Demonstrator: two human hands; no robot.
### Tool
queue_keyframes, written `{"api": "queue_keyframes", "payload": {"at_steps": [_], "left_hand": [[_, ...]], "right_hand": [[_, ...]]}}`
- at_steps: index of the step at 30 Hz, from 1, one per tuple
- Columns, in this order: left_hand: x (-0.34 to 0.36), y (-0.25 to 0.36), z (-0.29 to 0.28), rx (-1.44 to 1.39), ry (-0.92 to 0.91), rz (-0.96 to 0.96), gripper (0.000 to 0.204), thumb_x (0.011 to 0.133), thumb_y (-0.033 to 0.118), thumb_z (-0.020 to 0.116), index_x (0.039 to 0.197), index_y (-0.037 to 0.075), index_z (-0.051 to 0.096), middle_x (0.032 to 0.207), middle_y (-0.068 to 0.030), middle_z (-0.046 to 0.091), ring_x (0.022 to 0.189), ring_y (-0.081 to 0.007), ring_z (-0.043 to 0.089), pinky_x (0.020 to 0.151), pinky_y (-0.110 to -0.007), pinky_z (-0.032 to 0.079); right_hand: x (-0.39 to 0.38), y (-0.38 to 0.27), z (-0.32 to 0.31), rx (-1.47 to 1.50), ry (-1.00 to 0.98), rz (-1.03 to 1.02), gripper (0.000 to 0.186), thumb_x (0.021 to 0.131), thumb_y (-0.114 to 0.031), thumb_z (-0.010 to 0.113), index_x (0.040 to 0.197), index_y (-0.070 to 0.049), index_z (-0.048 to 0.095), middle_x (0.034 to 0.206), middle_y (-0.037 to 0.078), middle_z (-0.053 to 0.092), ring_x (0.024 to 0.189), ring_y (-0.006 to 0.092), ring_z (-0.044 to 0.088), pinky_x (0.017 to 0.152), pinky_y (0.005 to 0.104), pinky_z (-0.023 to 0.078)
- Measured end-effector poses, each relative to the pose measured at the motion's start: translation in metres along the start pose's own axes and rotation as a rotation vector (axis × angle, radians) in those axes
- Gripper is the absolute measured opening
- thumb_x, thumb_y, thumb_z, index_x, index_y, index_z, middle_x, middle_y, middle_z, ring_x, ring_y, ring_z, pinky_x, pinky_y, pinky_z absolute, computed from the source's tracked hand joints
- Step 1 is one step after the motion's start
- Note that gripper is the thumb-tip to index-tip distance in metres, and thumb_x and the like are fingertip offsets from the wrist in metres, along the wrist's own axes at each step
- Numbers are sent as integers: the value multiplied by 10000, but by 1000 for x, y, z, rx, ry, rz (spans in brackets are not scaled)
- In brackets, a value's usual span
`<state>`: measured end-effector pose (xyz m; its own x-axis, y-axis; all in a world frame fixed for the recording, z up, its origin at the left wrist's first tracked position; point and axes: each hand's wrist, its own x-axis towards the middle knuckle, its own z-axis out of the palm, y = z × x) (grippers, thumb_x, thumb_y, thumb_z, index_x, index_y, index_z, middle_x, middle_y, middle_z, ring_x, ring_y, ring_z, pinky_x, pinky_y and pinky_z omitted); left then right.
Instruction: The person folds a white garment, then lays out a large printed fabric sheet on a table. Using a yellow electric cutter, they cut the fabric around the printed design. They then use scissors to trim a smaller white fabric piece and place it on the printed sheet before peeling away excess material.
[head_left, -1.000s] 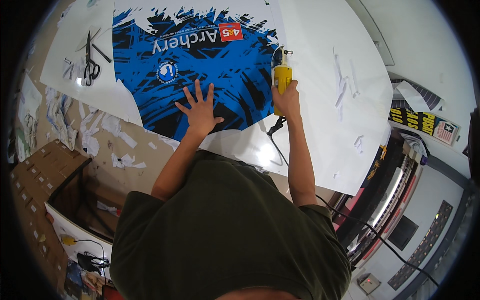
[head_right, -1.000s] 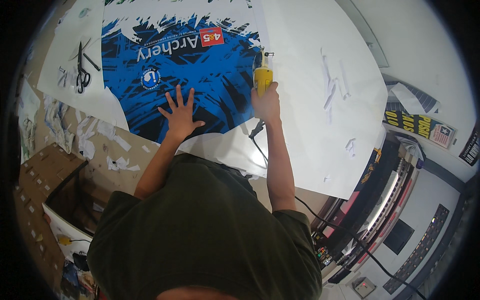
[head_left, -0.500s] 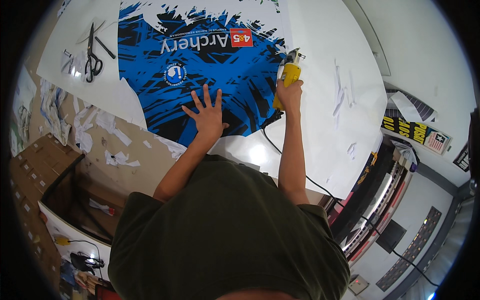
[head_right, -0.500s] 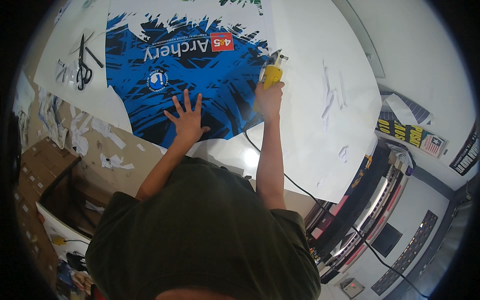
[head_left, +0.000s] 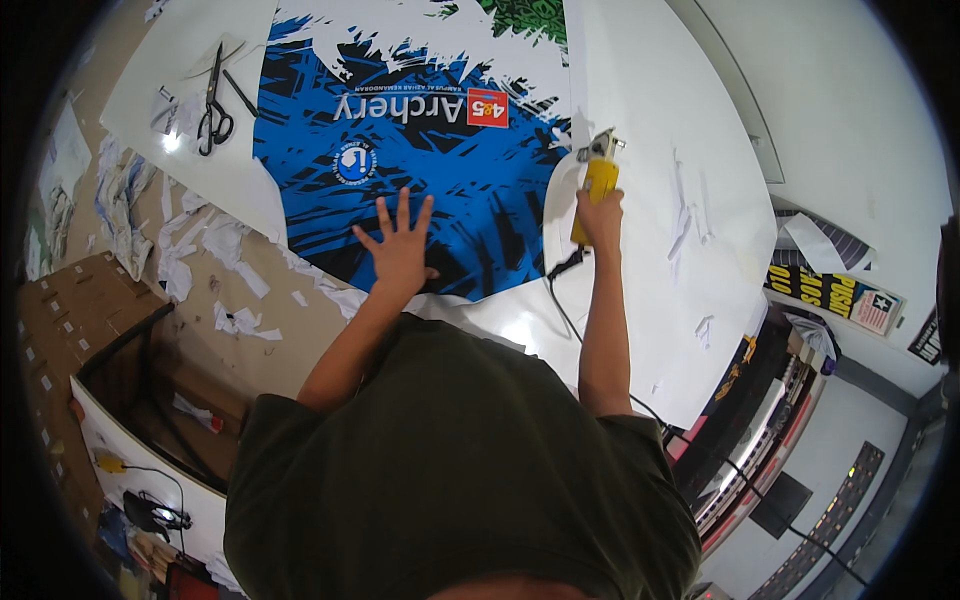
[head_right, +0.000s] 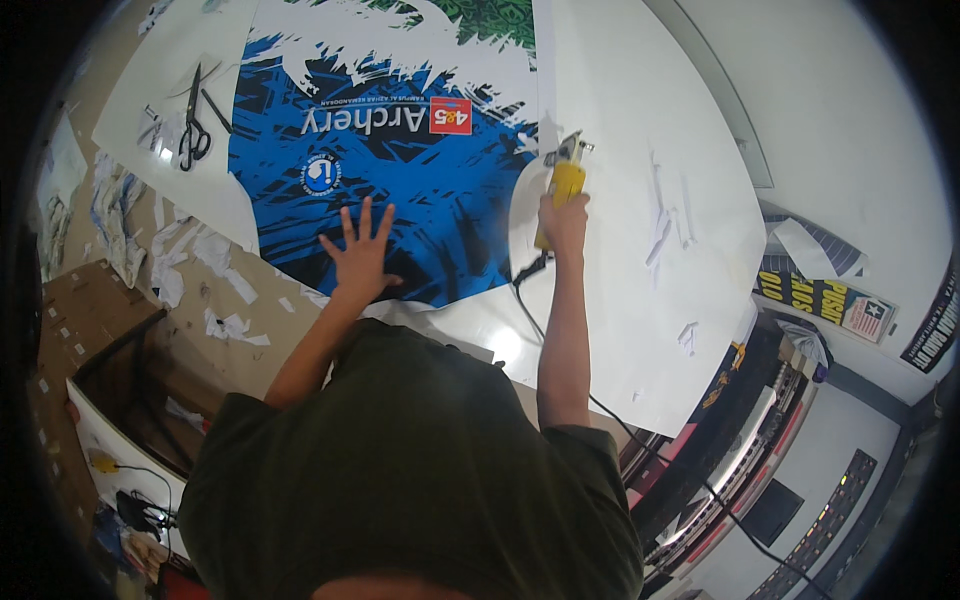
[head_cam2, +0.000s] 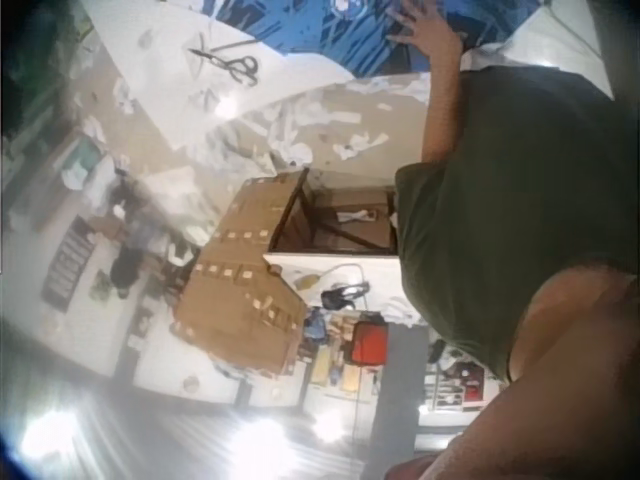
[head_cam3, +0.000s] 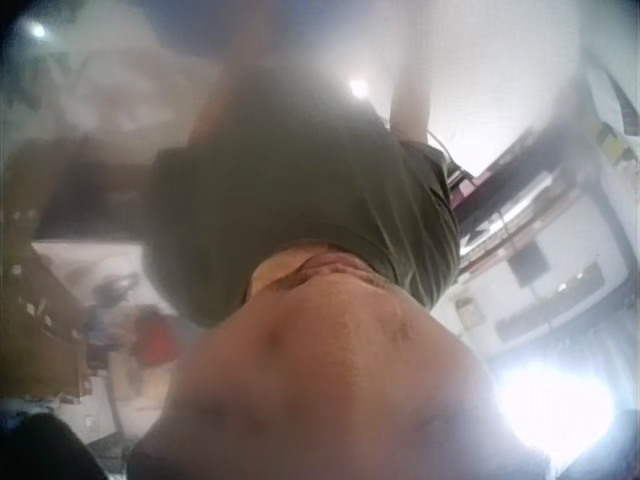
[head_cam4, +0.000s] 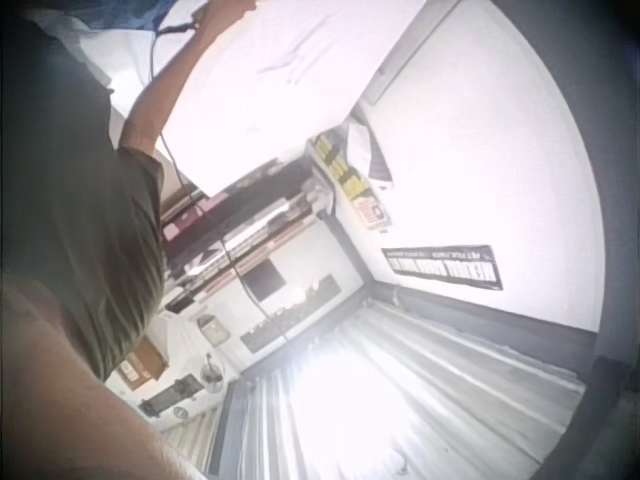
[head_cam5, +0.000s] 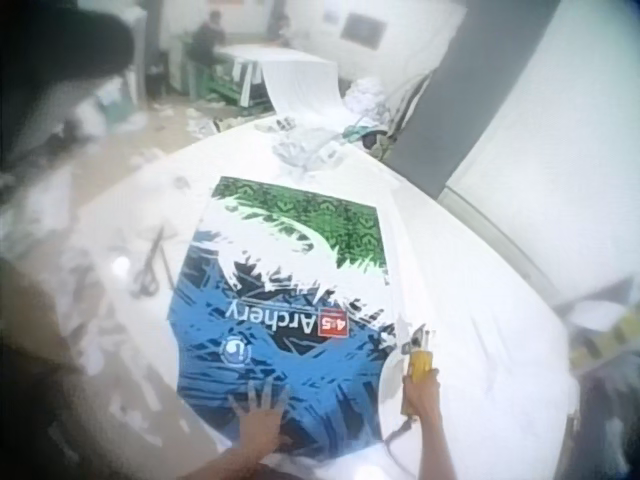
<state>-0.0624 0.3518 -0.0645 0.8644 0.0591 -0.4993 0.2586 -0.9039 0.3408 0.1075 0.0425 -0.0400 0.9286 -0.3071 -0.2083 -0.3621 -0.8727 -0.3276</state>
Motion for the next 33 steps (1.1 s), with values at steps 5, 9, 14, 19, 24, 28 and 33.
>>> {"api": "queue_keyframes", "payload": {"at_steps": [5,9,14,19,24,28,33], "left_hand": [[-25,-53,-16,141,-52,-96,1456,489,351,997,1630,316,94,1704,-128,-6,1537,-482,43,1043,-852,196],[-19,-53,-12,73,116,3,1443,490,369,996,1631,312,114,1699,-154,-5,1529,-503,55,1039,-858,188],[7,-27,-8,60,32,-43,1405,523,346,981,1627,351,111,1706,-121,-42,1525,-519,33,1045,-857,180],[7,-27,-8,37,16,-27,1392,524,346,989,1622,356,133,1705,-114,-42,1521,-526,23,1026,-870,199],[8,-27,-5,35,16,-30,1392,526,333,989,1622,359,132,1705,-115,-49,1518,-533,18,1016,-874,212],[7,-27,-3,45,31,-24,1391,528,332,988,1623,348,132,1703,-123,-50,1515,-540,19,1010,-875,223],[7,-22,-8,49,15,-45,1389,533,331,987,1625,336,130,1703,-124,-46,1516,-537,20,1019,-866,229]], "right_hand": [[-98,25,-14,26,-168,-72,566,884,-307,675,1186,74,386,1014,400,648,938,539,666,811,540,556],[-131,33,-21,55,-244,-139,484,893,-247,658,1144,66,387,962,389,650,895,531,664,769,548,550],[-122,14,-26,88,-276,-111,466,892,-262,643,1128,59,401,934,363,654,879,517,668,783,527,548],[-103,9,-18,83,-255,-130,487,893,-287,630,1136,69,404,997,357,656,917,510,667,810,525,541],[-102,7,-15,55,-239,-130,480,886,-277,634,1122,74,406,1012,362,653,931,511,668,825,525,541],[-92,-3,-16,53,-247,-132,472,883,-264,637,1113,79,408,983,370,652,909,512,673,809,521,553],[-69,-12,-13,43,-220,-170,472,876,-255,645,1102,85,408,943,371,660,876,510,682,778,515,568]]}}
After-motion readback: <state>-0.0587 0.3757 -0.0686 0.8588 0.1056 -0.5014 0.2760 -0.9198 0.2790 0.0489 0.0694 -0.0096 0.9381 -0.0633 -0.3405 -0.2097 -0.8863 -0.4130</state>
